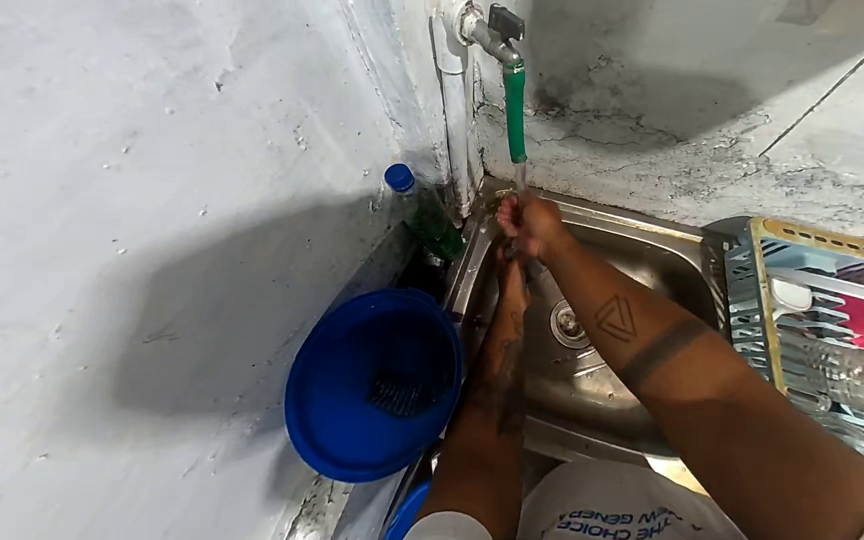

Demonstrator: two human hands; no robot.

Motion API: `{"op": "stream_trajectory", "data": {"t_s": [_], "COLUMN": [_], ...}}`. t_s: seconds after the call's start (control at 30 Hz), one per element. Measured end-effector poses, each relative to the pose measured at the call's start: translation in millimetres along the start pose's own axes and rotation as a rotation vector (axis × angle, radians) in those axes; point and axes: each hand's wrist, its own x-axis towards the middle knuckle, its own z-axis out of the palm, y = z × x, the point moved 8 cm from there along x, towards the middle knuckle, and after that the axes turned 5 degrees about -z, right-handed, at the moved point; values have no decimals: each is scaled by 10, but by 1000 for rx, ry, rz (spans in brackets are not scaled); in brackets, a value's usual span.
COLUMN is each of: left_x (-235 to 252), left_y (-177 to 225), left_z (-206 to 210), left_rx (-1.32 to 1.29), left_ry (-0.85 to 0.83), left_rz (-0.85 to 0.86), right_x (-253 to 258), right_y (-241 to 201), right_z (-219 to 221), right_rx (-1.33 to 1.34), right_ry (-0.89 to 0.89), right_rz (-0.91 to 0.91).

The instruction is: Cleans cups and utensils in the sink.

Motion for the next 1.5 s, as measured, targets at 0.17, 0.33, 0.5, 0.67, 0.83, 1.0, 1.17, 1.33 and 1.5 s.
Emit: {"op": "stream_trajectory", "data": {"t_s": [0.17, 0.33, 0.5, 0.67, 0.83, 1.0, 1.17, 1.33, 1.5], "left_x": [-76, 63, 20, 47, 20, 2, -3, -106, -181], "left_y": [-65, 26, 158, 328, 431, 431, 387, 450, 504], "left_z": [94, 204, 261, 267, 276, 290, 246, 204, 99], "left_rx": [-206, -383, -306, -192, -80, -240, -221, 96, 15], "left_ry": [-30, -199, -173, -107, -88, -67, -83, 189, 245], "left_rz": [-230, -112, -118, 105, 272, 152, 172, 68, 25], "right_x": [137, 76, 74, 142, 189, 185, 219, 236, 241], "right_y": [24, -79, -237, 67, 262, 280, 395, 412, 498], "right_z": [-45, -143, -348, -578, -818, -869, -839, -810, -702], "right_rx": [-349, -486, -955, -961, -612, -341, -211, -676, -533], "right_ry": [-114, -424, -449, -434, -283, -125, -82, -91, -40], "right_rz": [62, 11, -263, -231, -221, -179, -125, -242, -47]}}
